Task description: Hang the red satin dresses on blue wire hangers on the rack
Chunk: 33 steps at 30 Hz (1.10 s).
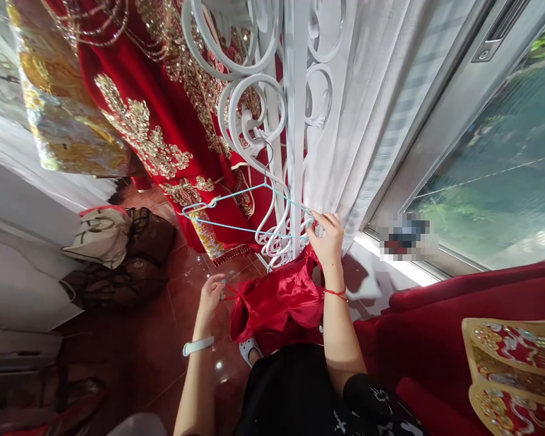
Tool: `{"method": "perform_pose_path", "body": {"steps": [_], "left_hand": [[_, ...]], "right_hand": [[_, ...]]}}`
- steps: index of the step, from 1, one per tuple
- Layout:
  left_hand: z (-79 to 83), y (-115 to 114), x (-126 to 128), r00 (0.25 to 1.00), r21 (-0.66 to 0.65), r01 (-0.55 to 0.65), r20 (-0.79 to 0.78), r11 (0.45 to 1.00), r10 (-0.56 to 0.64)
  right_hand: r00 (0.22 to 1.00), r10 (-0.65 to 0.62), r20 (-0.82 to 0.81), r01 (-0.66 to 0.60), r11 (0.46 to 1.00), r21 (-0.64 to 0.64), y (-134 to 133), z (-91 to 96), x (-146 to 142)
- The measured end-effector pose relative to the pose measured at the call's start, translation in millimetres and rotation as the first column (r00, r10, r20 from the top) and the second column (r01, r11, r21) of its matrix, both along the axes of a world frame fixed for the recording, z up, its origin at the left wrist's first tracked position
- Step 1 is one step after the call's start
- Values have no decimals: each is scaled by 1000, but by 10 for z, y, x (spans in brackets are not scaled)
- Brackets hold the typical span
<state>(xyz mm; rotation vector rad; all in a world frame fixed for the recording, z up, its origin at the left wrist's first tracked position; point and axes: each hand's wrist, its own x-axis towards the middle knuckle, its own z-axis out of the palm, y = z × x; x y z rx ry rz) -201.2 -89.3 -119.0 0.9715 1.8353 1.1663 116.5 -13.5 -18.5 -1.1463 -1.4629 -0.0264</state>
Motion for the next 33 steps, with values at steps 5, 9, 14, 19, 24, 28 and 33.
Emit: {"method": "perform_pose_path", "body": {"steps": [5, 9, 14, 19, 24, 28, 33], "left_hand": [[562, 166, -147, 977, 92, -110, 192, 990, 90], [1124, 405, -193, 956, 162, -182, 261, 970, 136], [1538, 665, -93, 976, 243, -166, 181, 956, 123], [1694, 635, -180, 990, 254, -137, 72, 957, 123], [1819, 517, -239, 987, 307, -47, 163, 950, -4], [1922, 520, -13, 984, 324, 79, 126, 943, -125], [1938, 572, 345, 953, 304, 302, -77, 903, -293]], "right_hand": [[998, 19, 66, -21, 1000, 24, 82, 85, 157], [989, 52, 137, -55, 998, 22, 156, 230, 333], [973, 157, 171, -163, 986, 22, 171, 361, 458], [969, 176, 175, -179, 984, 5, 171, 403, 514], [966, 174, 191, -177, 984, 0, 171, 458, 538], [966, 177, 190, -181, 984, 1, 132, 481, 513], [966, 156, 205, -149, 988, -49, 151, 442, 511]]}}
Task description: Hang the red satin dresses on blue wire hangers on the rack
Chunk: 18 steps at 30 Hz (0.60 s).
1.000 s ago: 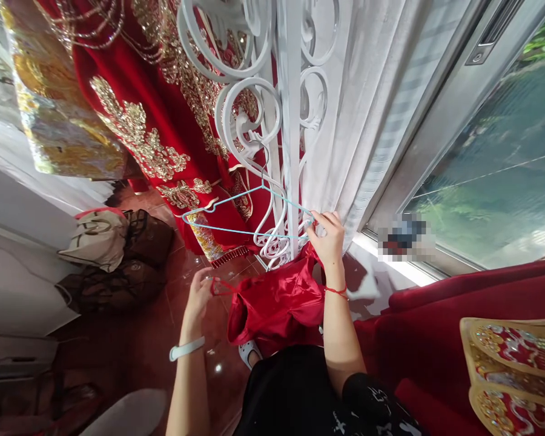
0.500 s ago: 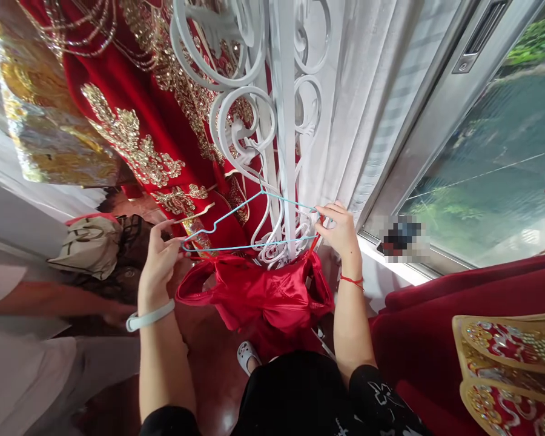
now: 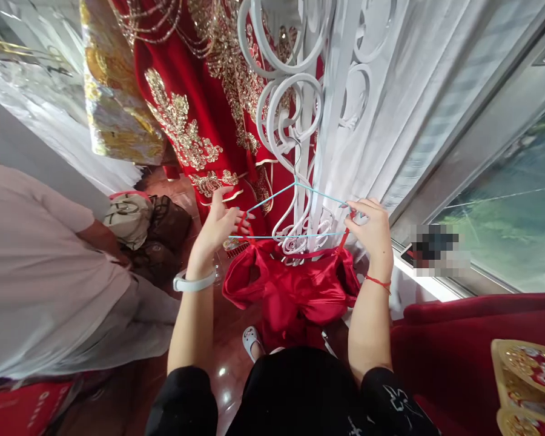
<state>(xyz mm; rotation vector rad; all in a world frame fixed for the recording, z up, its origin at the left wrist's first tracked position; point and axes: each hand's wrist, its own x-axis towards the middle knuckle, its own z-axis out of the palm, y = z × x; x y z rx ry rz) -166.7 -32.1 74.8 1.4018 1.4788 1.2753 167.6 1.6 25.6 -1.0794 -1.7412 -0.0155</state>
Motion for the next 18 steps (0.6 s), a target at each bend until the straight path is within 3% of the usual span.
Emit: {"method": "perform_pose_path", "body": {"steps": [2, 4, 6, 7, 9, 12, 16, 18], "left_hand": [[-28, -17, 83, 976, 48, 35, -215, 998, -24], [-55, -87, 123, 881, 118, 46, -473, 992, 15], [-97, -209, 129, 769, 199, 70, -634, 978, 74], [-138, -282, 122, 748, 241, 85, -657, 967, 98], [-295, -433, 88, 776, 324, 76, -613, 943, 148], [-753, -610, 3, 818, 350, -113, -498, 930, 287], [-1479, -709, -140, 792, 108, -312, -519, 944, 321], [-1683, -729, -209, 789, 25, -332, -540, 943, 293]], "right_hand": [[996, -93, -3, 93, 996, 1, 13, -53, -68], [972, -220, -80, 225, 973, 59, -2, -125, -233], [945, -263, -196, 290, 949, 127, -42, -201, -507], [948, -225, -226, 260, 955, 143, -63, -236, -679], [985, -50, -165, 66, 994, 93, -86, -289, -1063], [977, 213, 12, -208, 965, -158, -39, -333, -1613], [958, 268, 102, -211, 899, -383, 43, -384, -2019], [969, 228, 98, -172, 901, -398, 26, -422, -2063]]}}
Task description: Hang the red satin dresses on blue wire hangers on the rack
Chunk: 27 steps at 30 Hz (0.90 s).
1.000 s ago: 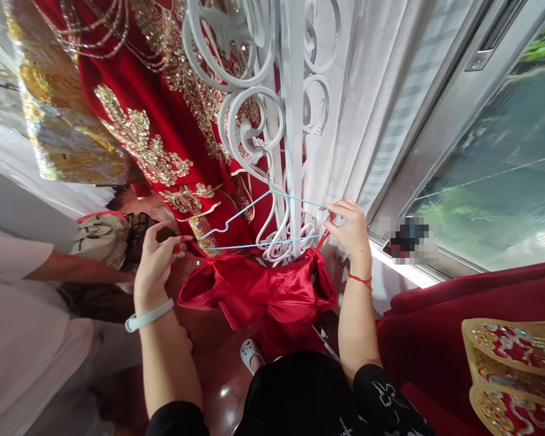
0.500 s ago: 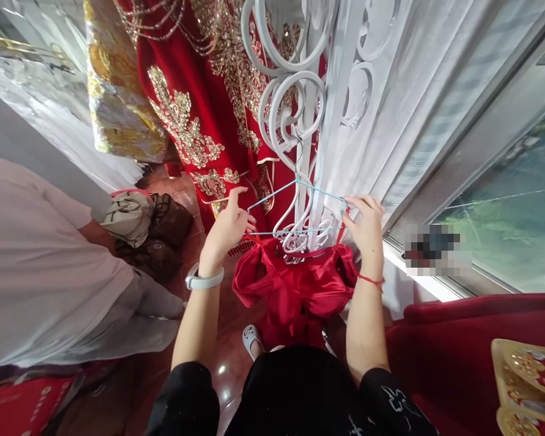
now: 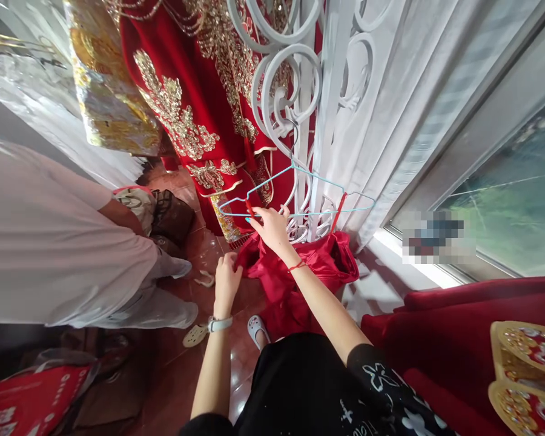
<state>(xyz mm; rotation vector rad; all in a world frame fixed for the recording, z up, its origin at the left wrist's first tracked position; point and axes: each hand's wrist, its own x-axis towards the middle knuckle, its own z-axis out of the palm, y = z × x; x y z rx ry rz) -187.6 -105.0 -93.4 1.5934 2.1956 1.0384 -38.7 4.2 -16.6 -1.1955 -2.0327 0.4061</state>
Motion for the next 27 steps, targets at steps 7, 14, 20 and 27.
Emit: {"method": "perform_pose_path", "body": {"steps": [7, 14, 20, 27], "left_hand": [[244, 30, -152, 983, 81, 49, 175, 996, -62], [532, 310, -141, 450, 41, -107, 893, 993, 12], [902, 292, -264, 566, 370, -126, 788, 920, -240], [1370, 513, 51, 720, 384, 227, 553, 895, -420]], "right_hand": [[999, -26, -43, 28, 999, 34, -160, -89, 117], [1000, 18, -12, -17, 998, 56, -165, -103, 233], [999, 25, -31, -23, 998, 61, -233, -94, 276], [999, 41, -33, -39, 997, 63, -371, -50, 257]]}}
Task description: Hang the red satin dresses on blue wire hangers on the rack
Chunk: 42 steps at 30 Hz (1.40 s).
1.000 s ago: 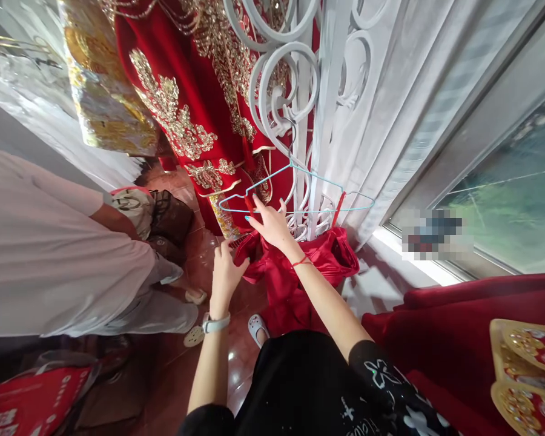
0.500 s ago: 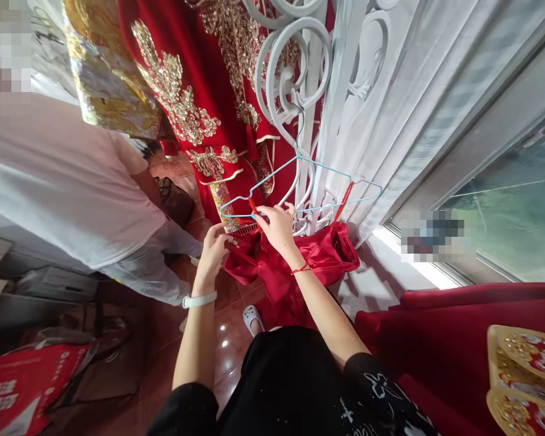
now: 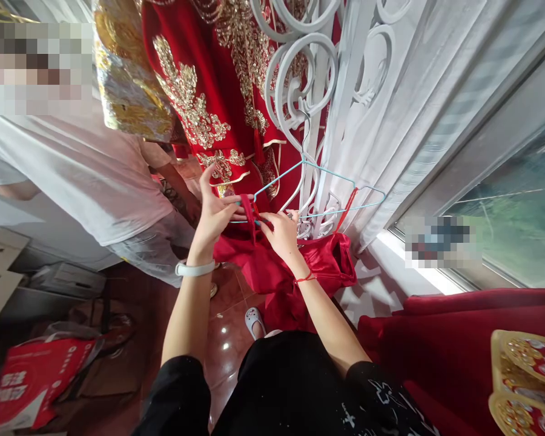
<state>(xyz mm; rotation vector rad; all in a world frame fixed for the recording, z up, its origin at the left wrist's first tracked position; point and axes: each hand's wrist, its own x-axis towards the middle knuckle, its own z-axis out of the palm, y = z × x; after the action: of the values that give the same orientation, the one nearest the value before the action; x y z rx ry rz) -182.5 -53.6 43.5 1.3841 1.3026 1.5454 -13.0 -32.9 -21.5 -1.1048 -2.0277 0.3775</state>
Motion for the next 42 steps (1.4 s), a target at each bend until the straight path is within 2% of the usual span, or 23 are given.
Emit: {"method": "perform_pose_path", "body": {"steps": [5, 8, 11, 13, 14, 16, 18, 20, 21, 22, 23, 24, 26, 27, 29, 31, 33, 35, 37, 39, 42], "left_hand": [[23, 59, 107, 952, -164, 156, -238, 974, -192], [-31, 34, 69, 885, -214, 169, -396, 962, -244], [-84, 21, 47, 833, -181, 162, -501, 970, -233], [-120, 33, 55, 834, -97, 151, -522, 984, -179], [-139, 48, 63, 841, -50, 138, -522, 989, -144], [-180, 92, 80, 853, 18, 109, -516, 994, -84], [-222, 149, 92, 863, 42, 90, -502, 995, -57], [-262, 204, 100, 873, 48, 73, -485, 996, -41], [-279, 228, 102, 878, 50, 65, -477, 997, -33], [-294, 249, 103, 882, 53, 60, -470, 997, -29], [-308, 265, 102, 885, 55, 58, -466, 997, -26], [-319, 279, 99, 886, 58, 57, -463, 997, -24], [-335, 299, 86, 886, 66, 54, -463, 996, -17], [-340, 308, 78, 886, 70, 51, -464, 996, -13], [-344, 326, 58, 883, 73, 48, -469, 996, -8], [-340, 346, 43, 880, 70, 49, -474, 996, -10], [-332, 367, 37, 877, 71, 51, -481, 996, -11], [-324, 383, 43, 875, 80, 46, -484, 996, -2], [-315, 389, 54, 876, 83, 36, -482, 996, 8], [-302, 386, 60, 879, 80, 27, -477, 996, 14], [-274, 381, 41, 879, 82, 20, -476, 996, 21]], "right_hand": [[1000, 14, 18, -13, 999, -29, 29, 9, 46], [999, 29, 14, -29, 999, -42, 40, 23, 96], [992, 112, -65, -114, 993, -23, 19, 46, 219], [963, 159, -219, -154, 987, 39, 10, 40, 385], [939, 137, -317, -118, 990, 80, 17, 22, 502], [860, -27, -509, 95, 990, 108, 62, -57, 806], [729, -299, -616, 385, 923, 7, 132, -205, 1183], [619, -546, -564, 556, 812, -176, 188, -421, 1579], [621, -623, -476, 574, 775, -266, 198, -547, 1764], [667, -648, -367, 531, 760, -376, 194, -677, 1930], [727, -631, -269, 447, 733, -512, 177, -804, 2074], [768, -610, -198, 383, 683, -622, 151, -918, 2195], [798, -586, -139, 311, 599, -738, 91, -1082, 2383], [789, -598, -140, 307, 581, -754, 66, -1123, 2457], [754, -633, -176, 318, 586, -745, 35, -1117, 2577], [721, -651, -237, 321, 617, -718, 25, -1023, 2644], [656, -620, -430, 256, 719, -647, 22, -890, 2630], [531, -487, -693, 137, 857, -498, 20, -761, 2534], [400, -349, -847, 109, 936, -334, 17, -653, 2409], [376, -319, -870, 209, 944, -256, 25, -550, 2324], [422, -340, -841, 396, 903, -167, 80, -350, 2331]]}}
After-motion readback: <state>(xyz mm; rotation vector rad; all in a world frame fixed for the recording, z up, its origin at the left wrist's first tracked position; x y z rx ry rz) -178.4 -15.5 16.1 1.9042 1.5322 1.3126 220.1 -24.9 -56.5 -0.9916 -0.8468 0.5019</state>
